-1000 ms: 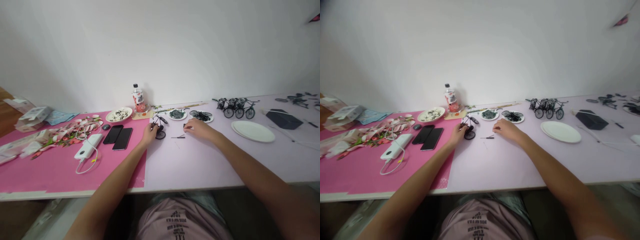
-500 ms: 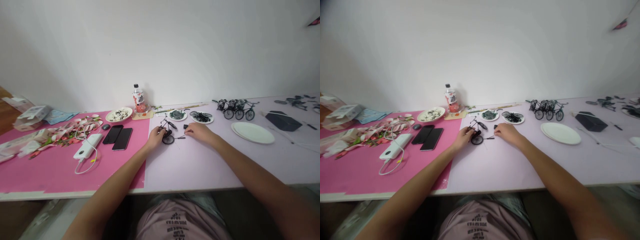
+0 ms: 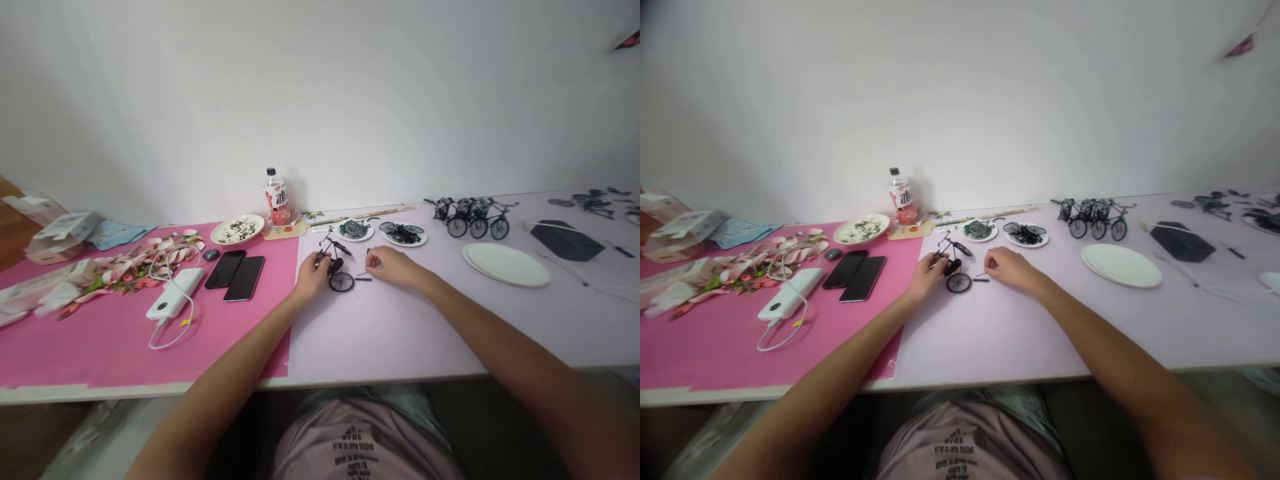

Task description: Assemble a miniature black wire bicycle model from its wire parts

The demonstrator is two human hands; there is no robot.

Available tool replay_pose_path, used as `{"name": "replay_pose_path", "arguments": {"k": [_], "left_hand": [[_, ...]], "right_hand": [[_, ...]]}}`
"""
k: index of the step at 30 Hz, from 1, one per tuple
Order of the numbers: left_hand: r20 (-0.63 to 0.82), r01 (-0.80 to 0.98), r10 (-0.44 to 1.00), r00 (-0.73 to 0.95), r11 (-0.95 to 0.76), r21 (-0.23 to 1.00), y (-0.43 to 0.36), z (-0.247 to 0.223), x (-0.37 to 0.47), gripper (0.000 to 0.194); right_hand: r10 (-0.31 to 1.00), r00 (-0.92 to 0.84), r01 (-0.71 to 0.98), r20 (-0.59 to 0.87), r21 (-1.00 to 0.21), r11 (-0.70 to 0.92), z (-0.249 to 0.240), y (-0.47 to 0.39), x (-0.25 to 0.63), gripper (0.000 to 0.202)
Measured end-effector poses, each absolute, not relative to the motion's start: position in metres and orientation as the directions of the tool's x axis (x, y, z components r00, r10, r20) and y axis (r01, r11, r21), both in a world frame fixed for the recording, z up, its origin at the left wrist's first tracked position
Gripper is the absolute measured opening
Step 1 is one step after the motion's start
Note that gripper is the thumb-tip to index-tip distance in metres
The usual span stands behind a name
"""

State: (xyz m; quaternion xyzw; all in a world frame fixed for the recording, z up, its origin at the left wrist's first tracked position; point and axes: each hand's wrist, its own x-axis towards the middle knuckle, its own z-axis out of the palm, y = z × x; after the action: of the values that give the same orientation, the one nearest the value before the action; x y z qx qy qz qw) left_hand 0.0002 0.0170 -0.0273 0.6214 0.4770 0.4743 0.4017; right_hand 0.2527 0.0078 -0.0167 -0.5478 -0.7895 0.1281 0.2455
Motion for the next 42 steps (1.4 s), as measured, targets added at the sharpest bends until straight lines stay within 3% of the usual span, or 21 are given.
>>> {"name": "replay_pose_path", "arguments": {"k": [6, 12, 26, 42], "left_hand": [[0.225, 0.232, 0.972, 0.07, -0.236, 0.944, 0.018, -0.031, 0.0, 0.025], [0.236, 0.233, 0.969, 0.068, -0.245, 0.941, 0.019, -0.03, -0.001, 0.025], [0.243, 0.237, 0.968, 0.063, -0.251, 0.939, 0.022, -0.033, 0.0, 0.022], [0.245, 0.286, 0.967, 0.075, -0.256, 0.923, 0.022, -0.034, 0.0, 0.025]], "right_hand": [[0.9, -0.281, 0.718, 0.332, -0.55, 0.427, -0.007, -0.004, 0.237, 0.009], [0.835, -0.395, 0.568, 0.383, -0.612, 0.55, -0.011, -0.02, 0.209, 0.008], [0.711, -0.469, 0.496, 0.524, -0.511, 0.702, -0.037, 0.0, 0.203, 0.013], [0.694, -0.525, 0.563, 0.493, -0.411, 0.717, -0.029, -0.008, 0.205, 0.025]]}}
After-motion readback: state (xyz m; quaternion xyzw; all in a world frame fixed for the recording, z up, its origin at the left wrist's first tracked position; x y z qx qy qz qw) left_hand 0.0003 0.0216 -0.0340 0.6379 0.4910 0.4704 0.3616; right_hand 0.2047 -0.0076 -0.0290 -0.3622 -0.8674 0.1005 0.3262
